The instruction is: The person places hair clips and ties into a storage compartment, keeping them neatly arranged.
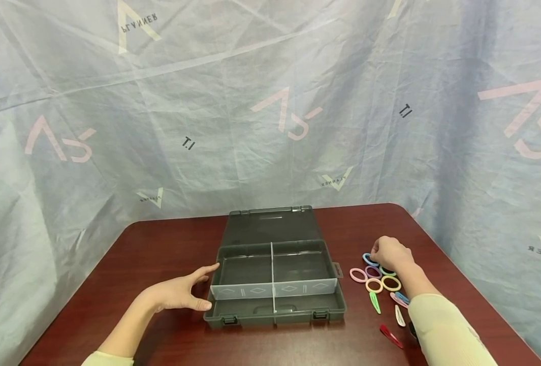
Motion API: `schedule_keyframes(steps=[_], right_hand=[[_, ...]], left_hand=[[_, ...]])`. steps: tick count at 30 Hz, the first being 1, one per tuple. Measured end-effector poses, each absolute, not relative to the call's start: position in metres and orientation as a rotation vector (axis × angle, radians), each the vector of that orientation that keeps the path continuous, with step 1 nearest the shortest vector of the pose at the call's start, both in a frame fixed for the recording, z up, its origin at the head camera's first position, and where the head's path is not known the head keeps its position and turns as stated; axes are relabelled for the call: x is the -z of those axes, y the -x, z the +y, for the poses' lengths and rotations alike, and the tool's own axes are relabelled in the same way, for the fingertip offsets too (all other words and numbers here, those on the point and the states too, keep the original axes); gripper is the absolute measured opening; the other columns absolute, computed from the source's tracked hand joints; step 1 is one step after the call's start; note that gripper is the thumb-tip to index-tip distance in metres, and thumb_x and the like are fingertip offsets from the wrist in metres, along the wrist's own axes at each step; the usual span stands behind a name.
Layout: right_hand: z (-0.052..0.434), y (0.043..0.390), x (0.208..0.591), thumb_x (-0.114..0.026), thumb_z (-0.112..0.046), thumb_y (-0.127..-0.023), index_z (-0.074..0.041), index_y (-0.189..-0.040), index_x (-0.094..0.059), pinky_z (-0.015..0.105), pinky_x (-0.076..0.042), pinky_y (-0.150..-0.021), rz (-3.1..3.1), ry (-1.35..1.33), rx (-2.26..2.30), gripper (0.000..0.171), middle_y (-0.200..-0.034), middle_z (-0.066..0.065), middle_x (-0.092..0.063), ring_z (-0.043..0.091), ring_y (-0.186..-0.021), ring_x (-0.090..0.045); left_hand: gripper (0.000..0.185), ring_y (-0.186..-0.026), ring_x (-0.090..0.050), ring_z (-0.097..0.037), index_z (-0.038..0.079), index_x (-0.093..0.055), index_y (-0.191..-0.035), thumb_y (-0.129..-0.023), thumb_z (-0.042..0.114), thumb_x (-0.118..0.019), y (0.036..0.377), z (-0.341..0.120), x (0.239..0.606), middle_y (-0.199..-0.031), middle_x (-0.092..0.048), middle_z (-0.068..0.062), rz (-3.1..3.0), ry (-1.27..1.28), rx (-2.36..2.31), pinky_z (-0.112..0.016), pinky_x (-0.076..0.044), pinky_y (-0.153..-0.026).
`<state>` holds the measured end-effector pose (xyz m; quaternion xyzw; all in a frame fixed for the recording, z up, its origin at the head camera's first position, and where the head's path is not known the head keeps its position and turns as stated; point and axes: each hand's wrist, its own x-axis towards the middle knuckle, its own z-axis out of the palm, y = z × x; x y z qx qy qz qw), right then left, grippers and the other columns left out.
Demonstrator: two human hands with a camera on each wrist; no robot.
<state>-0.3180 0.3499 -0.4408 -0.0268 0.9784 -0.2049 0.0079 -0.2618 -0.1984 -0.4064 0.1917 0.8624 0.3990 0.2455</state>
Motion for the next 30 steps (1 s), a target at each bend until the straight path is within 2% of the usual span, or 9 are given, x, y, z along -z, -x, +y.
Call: schedule_keyframes(steps=[7,14,22,30], right_hand=[[0.347,0.320,0.435,-0.058,-0.013,-0.088,-0.010,-0.071,-0.061,0.033,-0.035,-0.050,3.041,0.089,0.627,0.017,-0.062,0.000,-0.050,0.017,-0.054,-0.046],[0.340,0.326,0.423,-0.060,-0.014,-0.086,-0.009,-0.073,-0.061,0.033,-0.037,-0.052,3.062,0.117,0.627,0.014,-0.066,0.002,-0.052,0.017,-0.059,-0.047],[0.324,0.337,0.409,-0.058,-0.013,-0.086,-0.010,-0.067,-0.059,0.032,-0.033,-0.050,3.076,0.199,0.636,0.019,-0.059,-0.001,-0.047,0.016,-0.054,-0.042],[0.302,0.345,0.394,-0.060,-0.015,-0.089,-0.010,-0.071,-0.060,0.032,-0.034,-0.051,3.067,0.272,0.649,0.018,-0.064,0.000,-0.051,0.016,-0.056,-0.042]], left_hand=[[0.099,-0.137,-0.026,-0.040,0.026,-0.016,-0.153,-0.078,0.032,-0.080,0.263,-0.198,0.407,-0.149,-0.026,-0.024,2.358,-0.528,-1.073,-0.055,-0.031,-0.100],[0.099,-0.137,-0.025,-0.040,0.026,-0.016,-0.153,-0.078,0.031,-0.080,0.264,-0.199,0.408,-0.149,-0.026,-0.025,2.360,-0.520,-1.073,-0.055,-0.030,-0.101],[0.099,-0.137,-0.026,-0.040,0.026,-0.017,-0.153,-0.077,0.031,-0.080,0.263,-0.200,0.409,-0.149,-0.026,-0.025,2.366,-0.514,-1.075,-0.055,-0.030,-0.101],[0.098,-0.136,-0.027,-0.041,0.025,-0.016,-0.153,-0.079,0.031,-0.079,0.263,-0.200,0.408,-0.149,-0.026,-0.025,2.361,-0.520,-1.070,-0.055,-0.031,-0.100]])
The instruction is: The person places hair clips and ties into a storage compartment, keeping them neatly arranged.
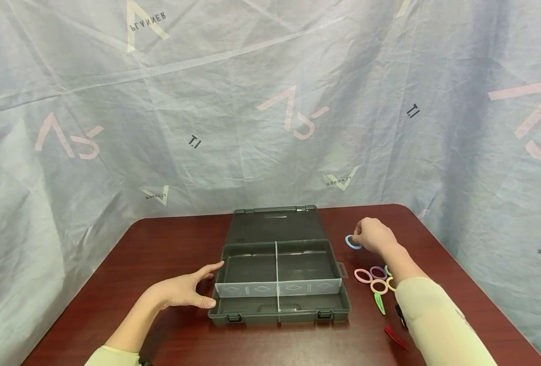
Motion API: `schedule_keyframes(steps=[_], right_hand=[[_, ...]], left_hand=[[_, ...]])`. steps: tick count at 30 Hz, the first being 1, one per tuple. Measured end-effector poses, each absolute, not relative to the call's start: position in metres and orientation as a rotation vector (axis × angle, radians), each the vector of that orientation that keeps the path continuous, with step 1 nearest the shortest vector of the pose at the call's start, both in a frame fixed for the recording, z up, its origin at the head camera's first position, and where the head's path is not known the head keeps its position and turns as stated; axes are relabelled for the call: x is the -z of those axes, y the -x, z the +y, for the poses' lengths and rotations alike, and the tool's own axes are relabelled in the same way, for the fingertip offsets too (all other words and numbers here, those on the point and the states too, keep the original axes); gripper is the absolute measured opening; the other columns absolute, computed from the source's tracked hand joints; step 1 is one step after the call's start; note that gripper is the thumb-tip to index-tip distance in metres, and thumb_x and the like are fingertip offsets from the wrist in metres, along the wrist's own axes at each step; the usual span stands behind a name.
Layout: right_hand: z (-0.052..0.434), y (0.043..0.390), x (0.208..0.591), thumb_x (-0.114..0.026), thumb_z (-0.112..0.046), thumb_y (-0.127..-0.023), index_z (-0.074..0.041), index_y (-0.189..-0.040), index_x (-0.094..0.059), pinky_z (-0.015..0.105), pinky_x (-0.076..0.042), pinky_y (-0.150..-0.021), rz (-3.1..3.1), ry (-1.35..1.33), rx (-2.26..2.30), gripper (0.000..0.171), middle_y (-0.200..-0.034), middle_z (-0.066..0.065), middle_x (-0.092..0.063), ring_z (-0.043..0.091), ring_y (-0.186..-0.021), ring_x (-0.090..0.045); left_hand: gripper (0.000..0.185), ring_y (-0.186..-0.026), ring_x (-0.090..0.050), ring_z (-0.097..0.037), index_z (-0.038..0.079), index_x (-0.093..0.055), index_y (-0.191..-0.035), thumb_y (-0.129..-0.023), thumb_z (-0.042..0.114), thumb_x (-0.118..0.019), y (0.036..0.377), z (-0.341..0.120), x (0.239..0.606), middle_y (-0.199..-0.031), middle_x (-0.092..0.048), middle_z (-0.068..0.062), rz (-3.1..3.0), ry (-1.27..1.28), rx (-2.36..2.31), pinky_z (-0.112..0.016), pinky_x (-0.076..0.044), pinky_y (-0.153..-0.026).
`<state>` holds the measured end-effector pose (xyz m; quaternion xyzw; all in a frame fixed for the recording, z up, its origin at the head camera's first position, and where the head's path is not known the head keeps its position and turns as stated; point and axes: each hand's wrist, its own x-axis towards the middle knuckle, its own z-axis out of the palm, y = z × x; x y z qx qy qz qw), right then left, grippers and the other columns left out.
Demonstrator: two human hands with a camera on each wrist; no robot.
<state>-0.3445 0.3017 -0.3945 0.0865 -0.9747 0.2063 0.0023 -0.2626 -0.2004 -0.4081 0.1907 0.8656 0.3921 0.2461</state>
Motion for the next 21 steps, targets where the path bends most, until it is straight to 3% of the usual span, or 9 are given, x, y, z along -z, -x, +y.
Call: schedule_keyframes(steps=[21], right_hand=[[0.234,0.367,0.379,-0.060,-0.010,-0.085,-0.009,-0.075,-0.061,0.031,-0.038,-0.054,-2.962,-0.497,-0.597,0.010,-0.067,0.000,-0.056,0.015,-0.059,-0.046]], left_hand=[[0.097,-0.135,-0.030,-0.040,0.026,-0.017,-0.153,-0.079,0.030,-0.079,0.262,-0.202,0.411,-0.148,-0.027,-0.024,2.381,-0.531,-1.075,-0.054,-0.034,-0.099]])
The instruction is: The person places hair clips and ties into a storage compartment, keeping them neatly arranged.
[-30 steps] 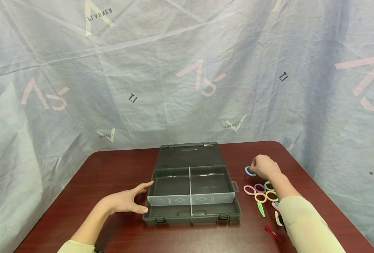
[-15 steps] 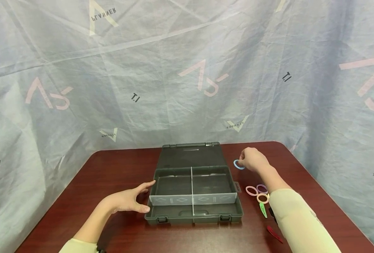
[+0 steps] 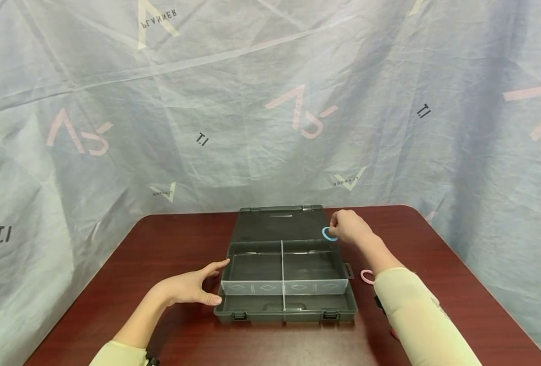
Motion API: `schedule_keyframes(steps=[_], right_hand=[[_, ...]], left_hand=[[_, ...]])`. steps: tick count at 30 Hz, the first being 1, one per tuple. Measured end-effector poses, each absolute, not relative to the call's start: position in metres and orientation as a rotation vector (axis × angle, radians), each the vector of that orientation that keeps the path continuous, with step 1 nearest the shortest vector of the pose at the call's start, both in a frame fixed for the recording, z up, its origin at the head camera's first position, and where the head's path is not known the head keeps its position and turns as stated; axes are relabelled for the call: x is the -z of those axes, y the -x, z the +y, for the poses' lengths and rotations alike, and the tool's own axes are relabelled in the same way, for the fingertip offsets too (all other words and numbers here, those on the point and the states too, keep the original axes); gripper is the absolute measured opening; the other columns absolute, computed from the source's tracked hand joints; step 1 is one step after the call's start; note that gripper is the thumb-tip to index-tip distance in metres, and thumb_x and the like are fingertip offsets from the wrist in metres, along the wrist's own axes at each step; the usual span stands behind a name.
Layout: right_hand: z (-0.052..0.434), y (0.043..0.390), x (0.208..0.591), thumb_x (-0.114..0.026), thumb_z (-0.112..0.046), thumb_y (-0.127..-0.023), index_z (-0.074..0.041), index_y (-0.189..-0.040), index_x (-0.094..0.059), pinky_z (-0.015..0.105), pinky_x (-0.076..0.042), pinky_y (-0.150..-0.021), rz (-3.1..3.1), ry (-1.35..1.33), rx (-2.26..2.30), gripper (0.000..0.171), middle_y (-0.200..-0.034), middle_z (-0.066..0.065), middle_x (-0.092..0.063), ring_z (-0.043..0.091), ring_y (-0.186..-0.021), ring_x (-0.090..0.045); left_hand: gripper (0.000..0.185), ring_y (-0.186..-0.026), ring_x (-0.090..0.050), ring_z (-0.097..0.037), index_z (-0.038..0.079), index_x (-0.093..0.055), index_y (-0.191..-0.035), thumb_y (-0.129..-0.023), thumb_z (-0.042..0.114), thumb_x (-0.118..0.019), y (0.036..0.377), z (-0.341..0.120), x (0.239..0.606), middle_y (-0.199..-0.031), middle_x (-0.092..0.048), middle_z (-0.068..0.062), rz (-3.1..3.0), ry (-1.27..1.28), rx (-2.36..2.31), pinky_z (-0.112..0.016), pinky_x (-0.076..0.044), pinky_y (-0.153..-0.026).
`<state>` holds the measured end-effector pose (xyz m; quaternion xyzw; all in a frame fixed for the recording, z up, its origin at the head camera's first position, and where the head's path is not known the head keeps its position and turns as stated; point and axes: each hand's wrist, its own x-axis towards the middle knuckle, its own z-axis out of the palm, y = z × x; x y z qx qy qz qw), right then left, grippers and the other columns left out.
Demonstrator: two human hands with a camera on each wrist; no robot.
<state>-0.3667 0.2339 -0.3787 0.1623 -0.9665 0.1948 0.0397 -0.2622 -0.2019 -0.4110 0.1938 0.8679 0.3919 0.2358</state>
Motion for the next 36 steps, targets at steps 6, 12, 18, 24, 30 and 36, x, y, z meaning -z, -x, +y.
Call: schedule_keyframes(steps=[6,12,18,24,30,36], right_hand=[[0.218,0.374,0.379,-0.062,-0.009,-0.084,-0.007,-0.076,-0.062,0.031,-0.040,-0.056,-2.921,-0.575,-0.585,0.008,-0.067,0.000,-0.057,0.015,-0.060,-0.049],[0.203,0.376,0.377,-0.061,-0.008,-0.085,-0.007,-0.077,-0.061,0.031,-0.040,-0.056,-2.929,-0.612,-0.596,0.008,-0.066,0.000,-0.056,0.015,-0.059,-0.048],[0.184,0.376,0.377,-0.060,-0.009,-0.085,-0.009,-0.076,-0.061,0.030,-0.037,-0.055,-2.932,-0.659,-0.599,0.009,-0.061,-0.002,-0.052,0.013,-0.055,-0.044],[0.167,0.379,0.378,-0.060,-0.008,-0.082,-0.010,-0.075,-0.060,0.029,-0.036,-0.054,-2.897,-0.733,-0.654,0.008,-0.060,-0.004,-0.052,0.011,-0.053,-0.042],[0.147,0.382,0.378,-0.061,-0.011,-0.084,-0.011,-0.077,-0.060,0.028,-0.036,-0.052,-2.895,-0.775,-0.693,0.007,-0.060,-0.005,-0.053,0.009,-0.051,-0.041],[0.125,0.380,0.378,-0.063,-0.011,-0.083,-0.012,-0.077,-0.061,0.028,-0.036,-0.054,-2.912,-0.814,-0.689,0.007,-0.060,-0.006,-0.053,0.009,-0.052,-0.042]], left_hand=[[0.097,-0.136,-0.028,-0.039,0.026,-0.018,-0.153,-0.079,0.029,-0.079,0.260,-0.201,0.410,-0.149,-0.026,-0.024,2.373,-0.521,-1.091,-0.053,-0.033,-0.099],[0.097,-0.136,-0.027,-0.039,0.028,-0.017,-0.153,-0.078,0.031,-0.079,0.260,-0.198,0.408,-0.150,-0.025,-0.023,2.354,-0.505,-1.096,-0.053,-0.033,-0.100],[0.097,-0.136,-0.027,-0.039,0.028,-0.017,-0.153,-0.078,0.030,-0.079,0.261,-0.196,0.408,-0.150,-0.025,-0.022,2.352,-0.490,-1.091,-0.054,-0.033,-0.100],[0.097,-0.135,-0.029,-0.038,0.029,-0.018,-0.153,-0.078,0.032,-0.079,0.261,-0.194,0.409,-0.150,-0.026,-0.022,2.371,-0.491,-1.064,-0.054,-0.032,-0.100],[0.097,-0.134,-0.032,-0.038,0.029,-0.017,-0.153,-0.078,0.032,-0.079,0.261,-0.191,0.408,-0.150,-0.027,-0.021,2.381,-0.495,-1.052,-0.054,-0.033,-0.099],[0.096,-0.133,-0.034,-0.038,0.030,-0.017,-0.153,-0.079,0.033,-0.079,0.262,-0.189,0.408,-0.150,-0.027,-0.020,2.391,-0.493,-1.034,-0.054,-0.034,-0.098]])
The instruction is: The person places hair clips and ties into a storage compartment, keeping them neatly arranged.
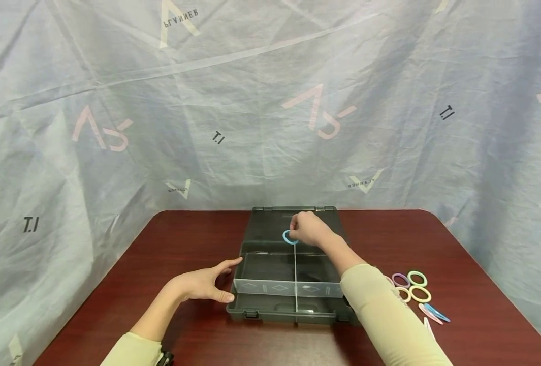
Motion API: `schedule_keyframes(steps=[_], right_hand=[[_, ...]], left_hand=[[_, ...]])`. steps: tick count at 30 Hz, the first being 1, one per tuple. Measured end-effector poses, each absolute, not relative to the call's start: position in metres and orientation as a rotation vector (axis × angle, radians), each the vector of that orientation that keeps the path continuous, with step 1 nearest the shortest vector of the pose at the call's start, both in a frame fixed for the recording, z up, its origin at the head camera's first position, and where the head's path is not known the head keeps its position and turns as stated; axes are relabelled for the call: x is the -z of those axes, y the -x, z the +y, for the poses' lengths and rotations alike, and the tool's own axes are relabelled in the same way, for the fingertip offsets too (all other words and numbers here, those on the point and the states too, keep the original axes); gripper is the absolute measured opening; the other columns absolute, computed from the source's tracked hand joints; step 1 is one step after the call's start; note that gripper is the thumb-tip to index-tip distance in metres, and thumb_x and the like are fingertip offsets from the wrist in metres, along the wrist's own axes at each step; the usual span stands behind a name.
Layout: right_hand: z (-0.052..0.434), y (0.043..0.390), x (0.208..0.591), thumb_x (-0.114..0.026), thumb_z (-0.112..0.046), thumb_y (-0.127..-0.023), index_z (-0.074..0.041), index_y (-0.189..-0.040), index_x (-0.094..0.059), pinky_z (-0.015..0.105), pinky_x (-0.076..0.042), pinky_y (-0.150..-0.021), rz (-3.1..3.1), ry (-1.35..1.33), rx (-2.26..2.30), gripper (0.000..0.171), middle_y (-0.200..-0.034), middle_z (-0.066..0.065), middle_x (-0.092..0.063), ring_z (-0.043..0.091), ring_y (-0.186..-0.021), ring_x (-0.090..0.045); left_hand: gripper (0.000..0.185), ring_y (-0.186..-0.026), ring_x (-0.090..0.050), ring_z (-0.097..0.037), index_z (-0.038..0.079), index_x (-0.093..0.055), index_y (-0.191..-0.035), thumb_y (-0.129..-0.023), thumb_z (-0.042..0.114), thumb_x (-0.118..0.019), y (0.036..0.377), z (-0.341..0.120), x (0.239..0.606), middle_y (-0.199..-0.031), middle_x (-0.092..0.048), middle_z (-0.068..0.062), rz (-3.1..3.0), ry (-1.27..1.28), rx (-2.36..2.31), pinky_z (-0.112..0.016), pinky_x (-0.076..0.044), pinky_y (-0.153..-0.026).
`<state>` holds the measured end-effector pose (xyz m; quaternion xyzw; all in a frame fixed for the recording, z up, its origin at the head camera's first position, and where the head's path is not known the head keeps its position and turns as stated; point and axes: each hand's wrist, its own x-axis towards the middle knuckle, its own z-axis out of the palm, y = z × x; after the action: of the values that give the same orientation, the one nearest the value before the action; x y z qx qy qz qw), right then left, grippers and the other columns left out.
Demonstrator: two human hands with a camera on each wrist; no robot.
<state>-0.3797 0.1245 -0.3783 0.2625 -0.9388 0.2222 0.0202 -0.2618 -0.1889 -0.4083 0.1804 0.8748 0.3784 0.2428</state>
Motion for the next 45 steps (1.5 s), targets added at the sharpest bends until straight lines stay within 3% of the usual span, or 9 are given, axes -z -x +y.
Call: schedule_keyframes(steps=[23,35,45], right_hand=[[0.070,0.382,0.385,-0.067,-0.014,-0.086,-0.013,-0.074,-0.066,0.028,-0.041,-0.058,-2.942,-0.980,-0.547,0.012,-0.065,-0.006,-0.058,0.010,-0.057,-0.048],[0.044,0.381,0.393,-0.070,-0.014,-0.084,-0.019,-0.072,-0.070,0.029,-0.048,-0.061,-3.025,-0.868,-0.469,0.013,-0.068,-0.010,-0.061,0.008,-0.062,-0.056],[0.031,0.378,0.400,-0.068,-0.013,-0.083,-0.021,-0.067,-0.069,0.030,-0.047,-0.056,-3.052,-0.853,-0.410,0.017,-0.066,-0.011,-0.060,0.010,-0.059,-0.055]], left_hand=[[0.095,-0.134,-0.034,-0.035,0.028,-0.019,-0.153,-0.079,0.032,-0.079,0.267,-0.189,0.413,-0.148,-0.030,-0.020,2.406,-0.508,-1.022,-0.053,-0.034,-0.100],[0.096,-0.134,-0.034,-0.035,0.030,-0.018,-0.152,-0.078,0.034,-0.079,0.266,-0.190,0.415,-0.149,-0.030,-0.019,2.406,-0.500,-1.022,-0.052,-0.035,-0.099],[0.095,-0.134,-0.033,-0.034,0.031,-0.019,-0.152,-0.078,0.035,-0.079,0.265,-0.192,0.411,-0.149,-0.030,-0.018,2.398,-0.499,-1.032,-0.052,-0.034,-0.100]])
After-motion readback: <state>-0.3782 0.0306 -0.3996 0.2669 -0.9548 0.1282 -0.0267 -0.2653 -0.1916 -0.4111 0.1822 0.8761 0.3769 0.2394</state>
